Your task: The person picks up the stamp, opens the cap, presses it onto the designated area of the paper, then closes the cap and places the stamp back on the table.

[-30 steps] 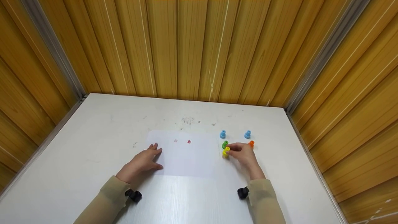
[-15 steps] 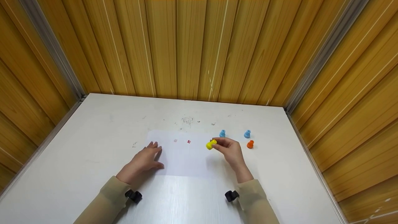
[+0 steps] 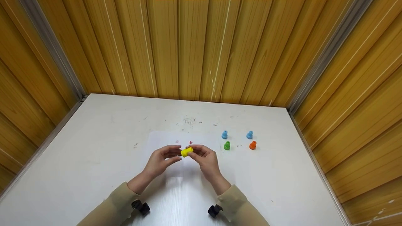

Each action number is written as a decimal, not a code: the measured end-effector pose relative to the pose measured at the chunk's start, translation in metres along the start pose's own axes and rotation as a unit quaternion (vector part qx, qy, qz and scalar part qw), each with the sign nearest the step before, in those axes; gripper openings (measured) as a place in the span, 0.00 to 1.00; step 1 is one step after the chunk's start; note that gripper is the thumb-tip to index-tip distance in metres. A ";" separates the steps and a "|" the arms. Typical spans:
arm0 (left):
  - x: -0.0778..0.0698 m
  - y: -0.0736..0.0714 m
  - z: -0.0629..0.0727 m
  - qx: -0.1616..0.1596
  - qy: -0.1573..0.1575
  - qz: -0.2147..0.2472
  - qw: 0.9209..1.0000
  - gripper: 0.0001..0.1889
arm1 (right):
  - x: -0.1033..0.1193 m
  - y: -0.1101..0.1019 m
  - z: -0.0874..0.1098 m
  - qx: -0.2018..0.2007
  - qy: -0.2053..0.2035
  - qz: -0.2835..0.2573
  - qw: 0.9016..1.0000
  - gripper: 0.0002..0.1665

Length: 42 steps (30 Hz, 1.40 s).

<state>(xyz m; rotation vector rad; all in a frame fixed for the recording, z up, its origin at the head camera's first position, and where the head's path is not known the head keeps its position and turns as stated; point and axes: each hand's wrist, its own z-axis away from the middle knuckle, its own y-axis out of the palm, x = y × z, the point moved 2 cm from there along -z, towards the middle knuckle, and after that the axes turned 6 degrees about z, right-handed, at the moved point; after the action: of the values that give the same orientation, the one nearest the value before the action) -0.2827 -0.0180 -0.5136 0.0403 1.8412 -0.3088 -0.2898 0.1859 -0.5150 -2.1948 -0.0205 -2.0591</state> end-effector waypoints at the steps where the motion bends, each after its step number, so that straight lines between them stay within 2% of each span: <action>1: 0.000 0.001 0.001 -0.003 0.006 0.004 1.000 0.21 | -0.001 0.004 0.001 0.003 -0.002 -0.001 1.000 0.20; 7: 0.002 0.002 0.003 -0.029 0.018 0.009 0.999 0.15 | -0.009 0.015 0.003 0.004 0.009 -0.021 1.000 0.19; 12: 0.003 0.001 0.002 -0.021 0.009 0.022 0.999 0.14 | -0.012 0.015 0.001 0.003 0.046 -0.084 0.995 0.17; 14: 0.004 0.000 0.001 -0.019 0.005 0.029 0.999 0.15 | -0.013 0.015 -0.001 0.007 0.074 -0.130 0.989 0.15; 16: 0.005 -0.003 -0.001 -0.022 0.000 0.038 0.999 0.15 | -0.012 0.013 -0.002 0.014 0.103 -0.180 0.978 0.12; 21: 0.009 -0.012 -0.006 -0.051 -0.019 0.062 0.997 0.16 | -0.009 0.008 -0.007 0.036 0.151 -0.272 0.950 0.09; 23: 0.011 -0.017 -0.008 -0.066 -0.029 0.073 0.995 0.16 | -0.007 0.004 -0.010 0.031 0.156 -0.279 0.947 0.09; 24: 0.013 -0.020 -0.009 -0.073 -0.033 0.080 0.994 0.16 | -0.006 0.003 -0.013 0.025 0.155 -0.274 0.949 0.10; 27: 0.016 -0.028 -0.012 -0.096 -0.049 0.100 0.989 0.16 | -0.005 -0.005 -0.025 -0.012 0.139 -0.221 0.965 0.12; 30: 0.017 -0.035 -0.014 -0.115 -0.059 0.107 0.986 0.17 | -0.006 -0.017 -0.043 -0.047 0.100 -0.118 0.987 0.16; 33: 0.017 -0.039 -0.014 -0.127 -0.066 0.102 0.984 0.17 | -0.005 -0.028 -0.060 -0.073 0.058 -0.001 0.996 0.19; 37: 0.018 -0.042 -0.015 -0.133 -0.069 0.096 0.984 0.16 | -0.007 -0.039 -0.079 -0.084 0.033 0.133 0.987 0.16; 40: 0.019 -0.042 -0.014 -0.133 -0.070 0.092 0.984 0.16 | -0.011 -0.043 -0.089 -0.075 0.043 0.212 0.974 0.15; 42: 0.019 -0.041 -0.014 -0.134 -0.072 0.091 0.984 0.16 | -0.015 -0.043 -0.093 -0.062 0.053 0.244 0.966 0.15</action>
<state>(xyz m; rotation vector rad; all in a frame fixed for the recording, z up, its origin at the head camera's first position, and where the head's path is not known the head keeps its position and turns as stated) -0.3093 -0.0571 -0.5201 -0.0002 1.7072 0.0631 -0.3870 0.2200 -0.5203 -1.8952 0.6103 -1.9218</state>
